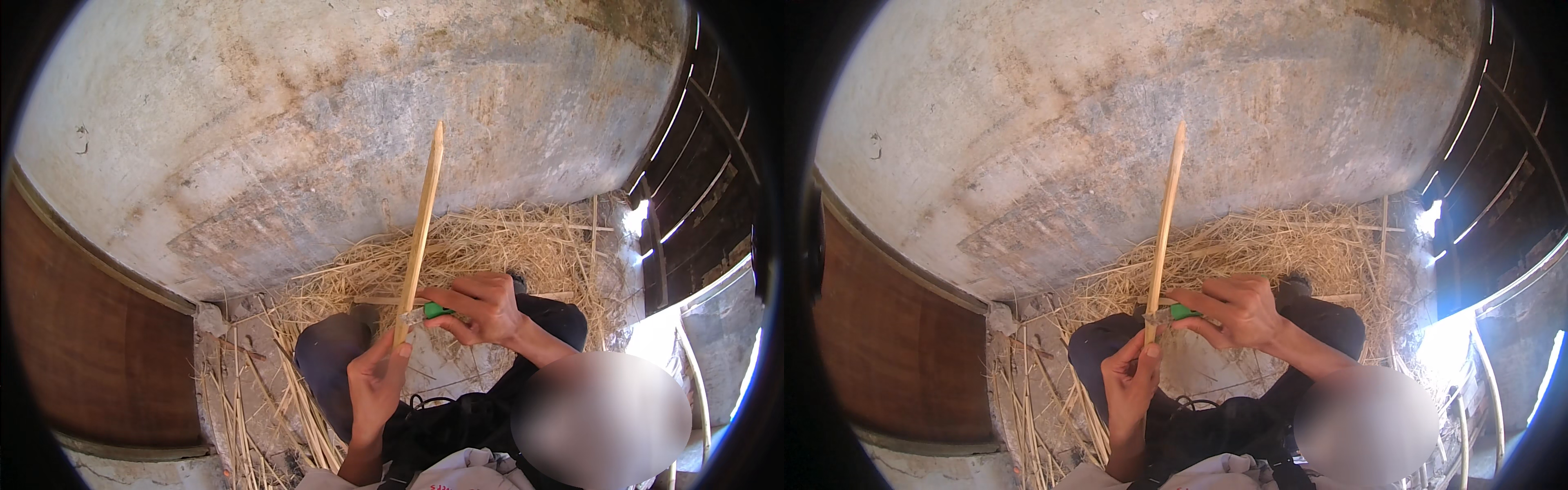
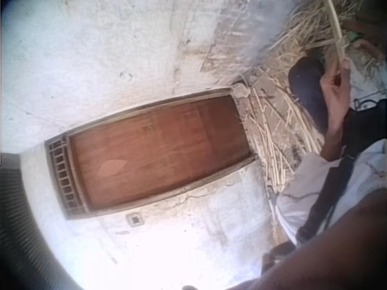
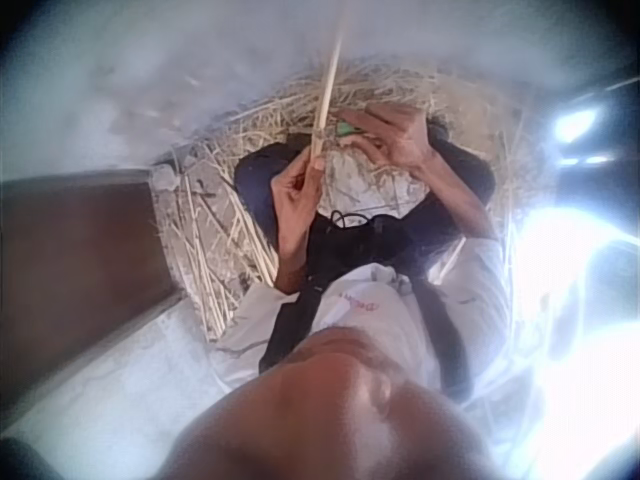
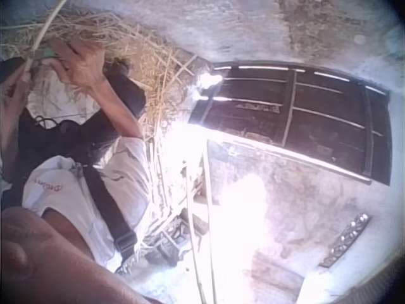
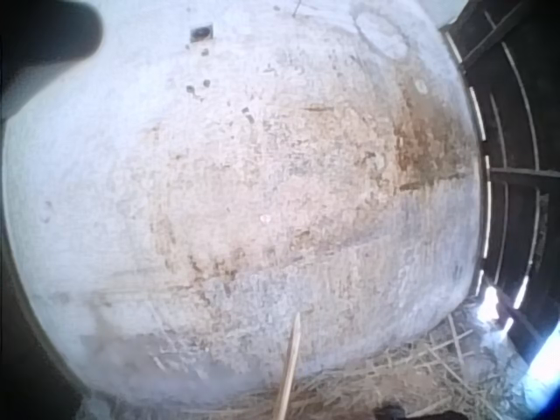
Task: The person carves the end of a long piece of bamboo with a utility knife, whittling away small shavings to create a pointed tip.
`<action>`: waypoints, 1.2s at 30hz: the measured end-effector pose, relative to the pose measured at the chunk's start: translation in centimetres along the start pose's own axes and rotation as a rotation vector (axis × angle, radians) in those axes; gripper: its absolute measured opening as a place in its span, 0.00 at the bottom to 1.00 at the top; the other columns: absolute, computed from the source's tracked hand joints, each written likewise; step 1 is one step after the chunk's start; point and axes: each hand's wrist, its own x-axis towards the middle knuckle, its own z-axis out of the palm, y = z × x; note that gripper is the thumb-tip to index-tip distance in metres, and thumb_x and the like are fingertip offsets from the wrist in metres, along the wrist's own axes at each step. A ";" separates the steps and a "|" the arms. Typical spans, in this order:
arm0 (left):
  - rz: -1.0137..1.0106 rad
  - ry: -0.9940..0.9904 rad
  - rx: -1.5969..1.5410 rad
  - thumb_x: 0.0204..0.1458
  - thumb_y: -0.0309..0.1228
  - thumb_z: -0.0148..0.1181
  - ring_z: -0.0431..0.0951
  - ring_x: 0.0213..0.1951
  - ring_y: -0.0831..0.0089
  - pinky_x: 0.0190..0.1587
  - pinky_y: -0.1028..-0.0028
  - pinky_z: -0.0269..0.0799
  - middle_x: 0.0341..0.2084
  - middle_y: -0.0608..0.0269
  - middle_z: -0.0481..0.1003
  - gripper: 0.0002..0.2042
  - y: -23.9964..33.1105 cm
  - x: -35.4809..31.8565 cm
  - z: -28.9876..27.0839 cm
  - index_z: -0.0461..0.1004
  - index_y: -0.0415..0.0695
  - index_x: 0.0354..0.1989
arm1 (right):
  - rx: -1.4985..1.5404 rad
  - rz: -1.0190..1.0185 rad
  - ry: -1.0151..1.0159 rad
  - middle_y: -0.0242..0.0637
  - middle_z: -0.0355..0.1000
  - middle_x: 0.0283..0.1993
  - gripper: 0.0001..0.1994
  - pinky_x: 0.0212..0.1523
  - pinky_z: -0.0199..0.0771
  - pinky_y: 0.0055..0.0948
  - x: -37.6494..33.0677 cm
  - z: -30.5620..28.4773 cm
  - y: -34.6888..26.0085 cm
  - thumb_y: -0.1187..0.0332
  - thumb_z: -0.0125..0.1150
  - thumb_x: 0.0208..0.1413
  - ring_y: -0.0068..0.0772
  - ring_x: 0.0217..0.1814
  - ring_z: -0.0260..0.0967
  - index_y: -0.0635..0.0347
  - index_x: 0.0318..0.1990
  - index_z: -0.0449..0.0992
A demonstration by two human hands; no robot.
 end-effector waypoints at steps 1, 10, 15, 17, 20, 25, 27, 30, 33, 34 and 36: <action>-0.009 -0.004 0.017 0.67 0.26 0.64 0.60 0.25 0.93 0.26 0.84 0.52 0.26 0.81 0.70 0.17 -0.1 -0.2 -0.1 0.78 0.35 0.63 | -0.013 0.030 0.015 0.25 0.70 0.23 0.22 0.21 0.68 0.31 0.2 -0.2 0.3 0.53 0.78 0.49 0.28 0.19 0.68 0.47 0.51 0.87; -0.040 -0.019 -0.049 0.67 0.25 0.63 0.60 0.24 0.93 0.25 0.84 0.51 0.24 0.82 0.69 0.16 -0.6 -0.9 -0.5 0.79 0.36 0.62 | 0.001 0.088 0.049 0.29 0.77 0.28 0.20 0.23 0.72 0.31 1.1 -1.0 1.4 0.56 0.78 0.52 0.30 0.23 0.74 0.51 0.51 0.86; -0.081 -0.045 -0.038 0.67 0.25 0.62 0.59 0.21 0.93 0.23 0.83 0.49 0.21 0.82 0.67 0.15 -1.5 -2.0 -0.8 0.80 0.37 0.61 | -0.015 0.221 0.089 0.36 0.84 0.38 0.17 0.26 0.76 0.31 1.8 -1.5 3.2 0.58 0.76 0.56 0.35 0.25 0.77 0.52 0.50 0.87; -0.093 -0.040 -0.046 0.67 0.26 0.62 0.59 0.20 0.93 0.22 0.82 0.48 0.20 0.83 0.66 0.15 -1.7 -2.2 -1.0 0.80 0.38 0.60 | -0.017 0.200 0.174 0.38 0.84 0.36 0.15 0.26 0.75 0.29 2.0 -1.5 4.0 0.58 0.74 0.59 0.35 0.24 0.76 0.52 0.49 0.87; -0.121 -0.087 -0.034 0.67 0.27 0.63 0.61 0.21 0.93 0.22 0.83 0.51 0.21 0.82 0.68 0.14 -3.2 -2.9 -1.8 0.81 0.38 0.59 | -0.002 0.391 0.295 0.38 0.80 0.29 0.13 0.25 0.71 0.28 2.2 -1.9 6.4 0.58 0.71 0.63 0.31 0.22 0.72 0.54 0.49 0.87; -0.255 -0.163 -0.017 0.67 0.29 0.64 0.65 0.22 0.92 0.24 0.85 0.56 0.21 0.80 0.70 0.14 -3.0 -5.4 -2.9 0.82 0.38 0.57 | -0.134 0.702 0.275 0.35 0.69 0.21 0.16 0.24 0.60 0.31 3.6 -5.0 9.3 0.55 0.63 0.69 0.24 0.21 0.61 0.58 0.48 0.85; -0.191 -0.102 -0.024 0.69 0.30 0.60 0.64 0.21 0.92 0.22 0.84 0.55 0.20 0.79 0.69 0.14 -3.1 -4.5 -3.6 0.81 0.37 0.58 | -0.032 0.799 0.191 0.33 0.67 0.20 0.18 0.25 0.58 0.33 2.9 -4.3 8.5 0.53 0.60 0.71 0.23 0.22 0.59 0.58 0.50 0.84; -0.155 -0.079 -0.132 0.71 0.29 0.56 0.61 0.19 0.91 0.20 0.83 0.52 0.18 0.78 0.66 0.15 -1.4 -2.3 -3.1 0.79 0.35 0.60 | 0.165 0.749 0.195 0.33 0.66 0.21 0.19 0.25 0.57 0.32 0.8 -2.6 7.9 0.51 0.55 0.74 0.23 0.23 0.58 0.58 0.52 0.82; -0.175 -0.103 -0.199 0.73 0.30 0.51 0.56 0.18 0.91 0.19 0.83 0.49 0.20 0.79 0.63 0.16 -0.5 -1.5 -2.6 0.77 0.32 0.61 | 0.165 0.519 0.242 0.35 0.73 0.25 0.17 0.27 0.67 0.33 0.7 -1.0 5.2 0.51 0.62 0.70 0.27 0.23 0.69 0.56 0.48 0.82; -0.185 -0.117 -0.224 0.74 0.31 0.50 0.55 0.17 0.91 0.19 0.83 0.48 0.20 0.79 0.61 0.17 -0.4 -1.4 -2.4 0.76 0.31 0.61 | 0.162 0.449 0.241 0.35 0.75 0.26 0.16 0.27 0.69 0.33 0.5 -0.7 4.4 0.52 0.64 0.68 0.29 0.23 0.71 0.56 0.47 0.82; -0.181 -0.120 -0.228 0.75 0.32 0.49 0.55 0.18 0.91 0.19 0.83 0.48 0.21 0.79 0.61 0.17 -0.2 -1.2 -2.0 0.76 0.32 0.62 | 0.160 0.206 0.131 0.33 0.77 0.28 0.14 0.27 0.73 0.33 0.3 -0.2 3.1 0.53 0.70 0.62 0.33 0.24 0.75 0.53 0.44 0.83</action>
